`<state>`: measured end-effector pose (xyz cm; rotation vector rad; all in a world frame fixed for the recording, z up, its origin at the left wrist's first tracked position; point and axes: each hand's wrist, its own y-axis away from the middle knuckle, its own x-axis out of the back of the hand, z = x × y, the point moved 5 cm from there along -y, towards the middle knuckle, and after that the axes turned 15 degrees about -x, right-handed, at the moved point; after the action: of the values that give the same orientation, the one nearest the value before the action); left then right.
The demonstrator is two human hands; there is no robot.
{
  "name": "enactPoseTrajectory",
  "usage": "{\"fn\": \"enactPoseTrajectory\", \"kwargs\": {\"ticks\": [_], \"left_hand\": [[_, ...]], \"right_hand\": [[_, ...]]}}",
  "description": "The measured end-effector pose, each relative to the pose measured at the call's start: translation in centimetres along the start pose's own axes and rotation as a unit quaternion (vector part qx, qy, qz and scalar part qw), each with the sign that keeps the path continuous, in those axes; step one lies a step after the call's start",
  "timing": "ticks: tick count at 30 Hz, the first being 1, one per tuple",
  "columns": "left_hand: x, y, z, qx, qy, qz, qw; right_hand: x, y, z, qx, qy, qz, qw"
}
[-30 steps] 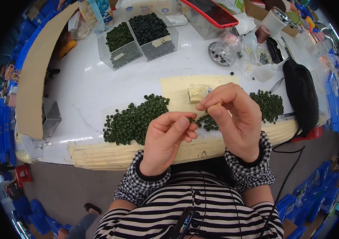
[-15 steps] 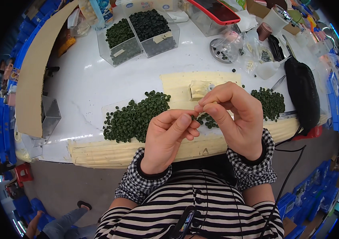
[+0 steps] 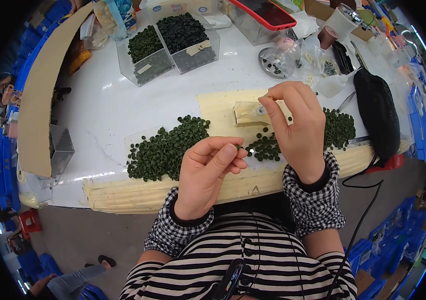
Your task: Inspecting and sorting small green toy components at a factory workbench.
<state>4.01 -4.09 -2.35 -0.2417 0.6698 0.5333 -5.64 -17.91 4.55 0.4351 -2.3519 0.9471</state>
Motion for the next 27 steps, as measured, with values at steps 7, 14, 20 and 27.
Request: {"fn": "enactPoseTrajectory", "kwargs": {"ticks": [7, 14, 20, 27], "left_hand": [[0.5, -0.1, -0.2, -0.03, 0.047, -0.016, 0.998], [0.3, 0.0, -0.2, -0.032, 0.047, -0.02, 0.998], [0.5, 0.0, -0.2, -0.033, 0.055, -0.022, 0.998], [0.4, 0.1, -0.3, -0.045, 0.034, -0.013, 0.998]], "right_hand": [[1.3, 0.2, 0.4, -0.024, 0.012, -0.017, 1.0], [6.0, 0.9, 5.3, -0.121, 0.084, 0.013, 0.989], [4.6, 1.8, 5.9, -0.091, 0.165, -0.033, 0.982], [3.5, 1.5, 6.2, -0.062, 0.216, -0.067, 0.972]]}}
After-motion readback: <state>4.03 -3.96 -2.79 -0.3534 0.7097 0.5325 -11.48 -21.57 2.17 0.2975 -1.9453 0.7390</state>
